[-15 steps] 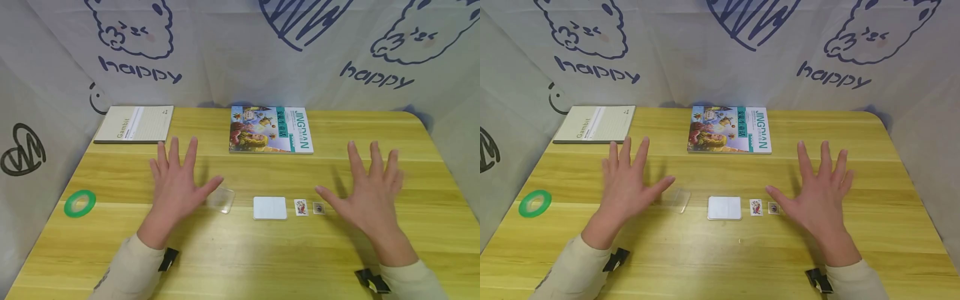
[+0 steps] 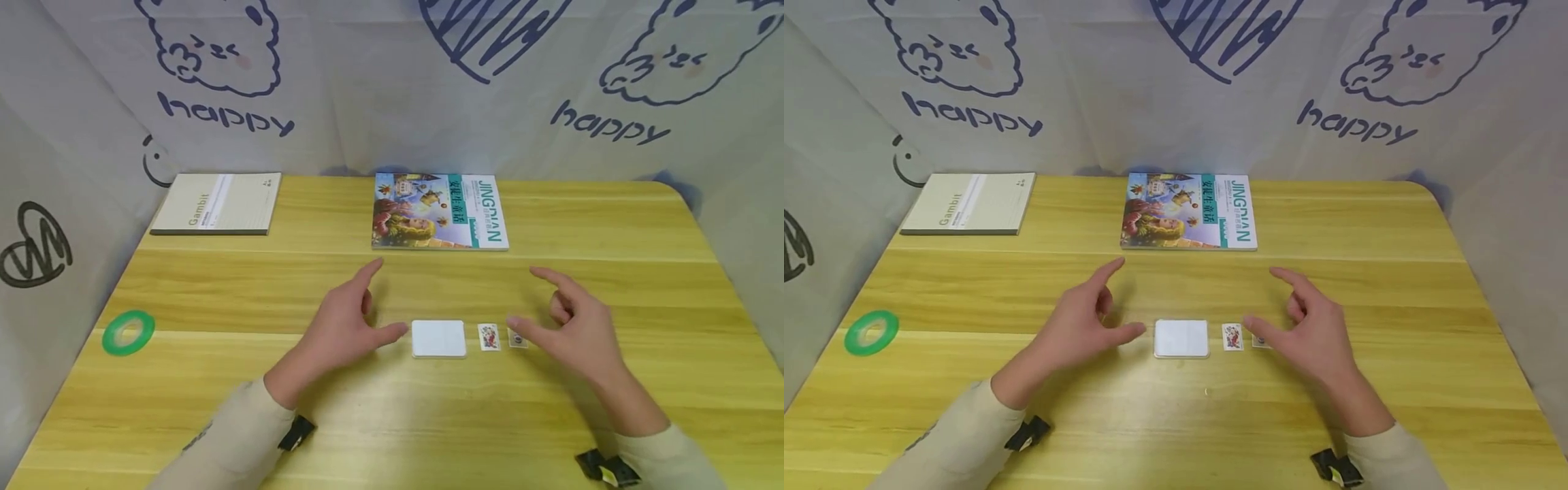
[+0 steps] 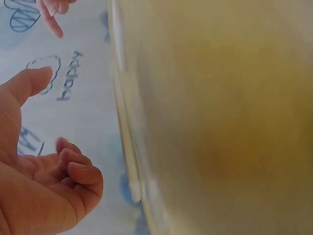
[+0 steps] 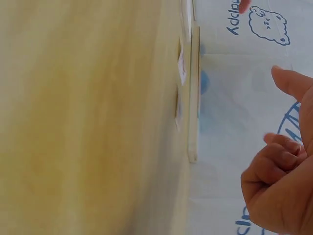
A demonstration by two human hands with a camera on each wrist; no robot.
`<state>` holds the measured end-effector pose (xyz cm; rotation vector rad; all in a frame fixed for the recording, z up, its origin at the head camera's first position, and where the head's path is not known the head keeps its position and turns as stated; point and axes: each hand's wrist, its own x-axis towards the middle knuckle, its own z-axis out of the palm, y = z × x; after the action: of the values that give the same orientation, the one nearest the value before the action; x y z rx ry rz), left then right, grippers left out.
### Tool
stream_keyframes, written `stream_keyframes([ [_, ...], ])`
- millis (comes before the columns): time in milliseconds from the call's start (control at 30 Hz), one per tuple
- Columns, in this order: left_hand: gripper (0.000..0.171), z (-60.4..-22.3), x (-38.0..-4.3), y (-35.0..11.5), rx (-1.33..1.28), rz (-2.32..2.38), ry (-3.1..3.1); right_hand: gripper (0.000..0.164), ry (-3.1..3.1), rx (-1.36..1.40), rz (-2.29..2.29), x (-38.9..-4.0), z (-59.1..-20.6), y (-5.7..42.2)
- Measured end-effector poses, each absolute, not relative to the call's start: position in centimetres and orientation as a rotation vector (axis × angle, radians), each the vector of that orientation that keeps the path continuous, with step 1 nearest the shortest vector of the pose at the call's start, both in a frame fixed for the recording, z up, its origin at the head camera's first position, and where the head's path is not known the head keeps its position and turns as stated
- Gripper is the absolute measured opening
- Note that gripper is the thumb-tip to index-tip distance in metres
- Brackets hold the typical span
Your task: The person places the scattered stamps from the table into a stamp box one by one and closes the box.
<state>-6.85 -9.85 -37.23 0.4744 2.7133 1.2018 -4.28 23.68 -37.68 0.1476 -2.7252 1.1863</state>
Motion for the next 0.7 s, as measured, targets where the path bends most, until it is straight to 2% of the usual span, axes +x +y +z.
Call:
stream_keyframes([
  [333, 0.090, -39.0, -6.1, -7.9, 0.460, 1.267, 2.477, 0.053, -2.877, 0.183, 1.377, -4.3, -39.6, 23.9],
  [700, 0.081, -40.8, -4.9, -6.3, 0.463, 1.340, 2.387, 0.049, -2.948, 0.266, 1.488, -4.0, -41.5, 23.6],
])
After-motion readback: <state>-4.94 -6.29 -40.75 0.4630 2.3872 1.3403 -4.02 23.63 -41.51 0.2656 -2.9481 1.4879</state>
